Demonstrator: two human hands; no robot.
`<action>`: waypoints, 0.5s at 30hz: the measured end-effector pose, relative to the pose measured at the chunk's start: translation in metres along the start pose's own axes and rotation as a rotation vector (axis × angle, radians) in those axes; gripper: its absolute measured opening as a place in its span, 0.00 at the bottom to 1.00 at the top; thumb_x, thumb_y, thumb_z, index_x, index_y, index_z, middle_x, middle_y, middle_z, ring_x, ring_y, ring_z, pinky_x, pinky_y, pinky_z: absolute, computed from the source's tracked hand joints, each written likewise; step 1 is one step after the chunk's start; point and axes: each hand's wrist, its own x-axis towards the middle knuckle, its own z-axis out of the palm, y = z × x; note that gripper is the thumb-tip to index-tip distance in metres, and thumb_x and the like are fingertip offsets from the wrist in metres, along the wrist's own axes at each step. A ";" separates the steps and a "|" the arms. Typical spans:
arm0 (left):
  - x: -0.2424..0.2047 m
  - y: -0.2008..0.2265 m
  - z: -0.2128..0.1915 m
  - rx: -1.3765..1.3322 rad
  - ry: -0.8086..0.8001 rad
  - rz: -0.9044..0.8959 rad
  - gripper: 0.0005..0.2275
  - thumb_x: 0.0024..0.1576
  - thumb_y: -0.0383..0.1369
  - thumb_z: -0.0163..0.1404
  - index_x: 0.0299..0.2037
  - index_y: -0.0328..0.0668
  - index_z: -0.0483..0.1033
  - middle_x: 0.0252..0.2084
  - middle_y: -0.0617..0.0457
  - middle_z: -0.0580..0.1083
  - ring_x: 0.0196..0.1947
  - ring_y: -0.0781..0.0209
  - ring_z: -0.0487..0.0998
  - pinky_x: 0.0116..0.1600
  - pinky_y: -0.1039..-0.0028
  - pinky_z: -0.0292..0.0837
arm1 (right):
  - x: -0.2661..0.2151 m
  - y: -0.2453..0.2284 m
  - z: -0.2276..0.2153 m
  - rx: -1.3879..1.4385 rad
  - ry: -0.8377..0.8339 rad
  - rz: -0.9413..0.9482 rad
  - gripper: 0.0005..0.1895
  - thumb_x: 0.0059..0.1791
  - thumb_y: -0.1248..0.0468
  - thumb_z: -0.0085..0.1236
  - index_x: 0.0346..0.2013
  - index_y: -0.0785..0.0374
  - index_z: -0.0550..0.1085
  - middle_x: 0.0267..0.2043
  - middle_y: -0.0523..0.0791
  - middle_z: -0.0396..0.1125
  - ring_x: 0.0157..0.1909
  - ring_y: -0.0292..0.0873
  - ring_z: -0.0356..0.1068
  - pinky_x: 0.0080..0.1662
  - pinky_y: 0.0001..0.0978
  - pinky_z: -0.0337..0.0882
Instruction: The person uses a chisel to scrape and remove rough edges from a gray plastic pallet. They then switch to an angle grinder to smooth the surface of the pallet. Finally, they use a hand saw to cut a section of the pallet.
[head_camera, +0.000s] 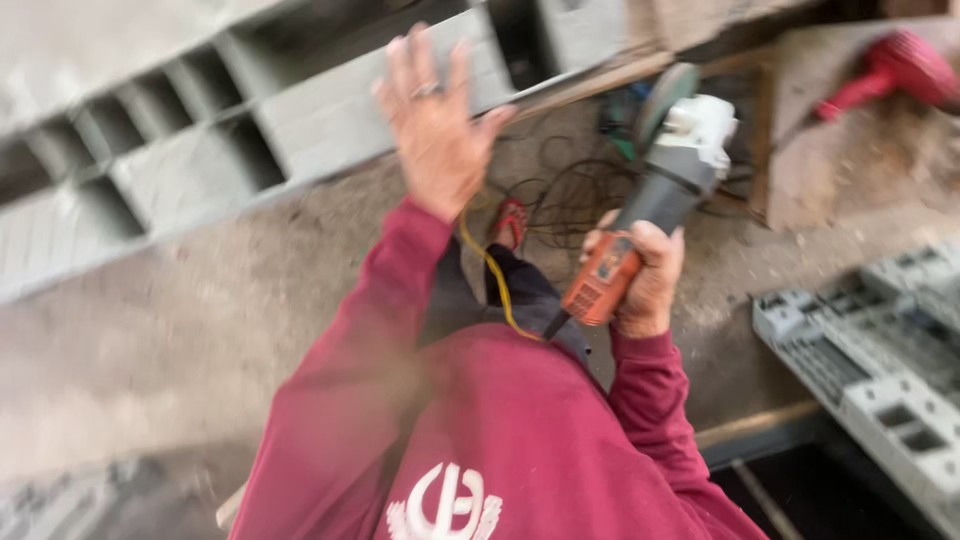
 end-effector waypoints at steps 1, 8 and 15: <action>0.007 0.000 0.009 0.086 -0.118 -0.045 0.43 0.54 0.58 0.61 0.73 0.43 0.56 0.77 0.39 0.47 0.77 0.36 0.46 0.73 0.32 0.44 | -0.001 0.000 -0.001 0.000 -0.046 0.031 0.22 0.48 0.55 0.58 0.45 0.72 0.70 0.34 0.52 0.70 0.32 0.49 0.74 0.35 0.40 0.76; -0.001 -0.013 0.062 0.230 -0.153 -0.065 0.38 0.60 0.25 0.46 0.80 0.52 0.37 0.82 0.51 0.38 0.83 0.47 0.41 0.81 0.35 0.41 | 0.003 0.017 -0.003 0.020 -0.177 0.004 0.21 0.51 0.56 0.60 0.48 0.71 0.70 0.37 0.51 0.70 0.34 0.48 0.74 0.36 0.39 0.76; -0.010 -0.019 0.084 0.158 -0.173 -0.081 0.39 0.59 0.21 0.43 0.80 0.53 0.36 0.82 0.53 0.37 0.83 0.47 0.39 0.82 0.36 0.40 | -0.002 0.020 0.001 0.091 -0.200 0.072 0.22 0.53 0.54 0.60 0.47 0.72 0.71 0.38 0.52 0.71 0.37 0.50 0.74 0.40 0.41 0.76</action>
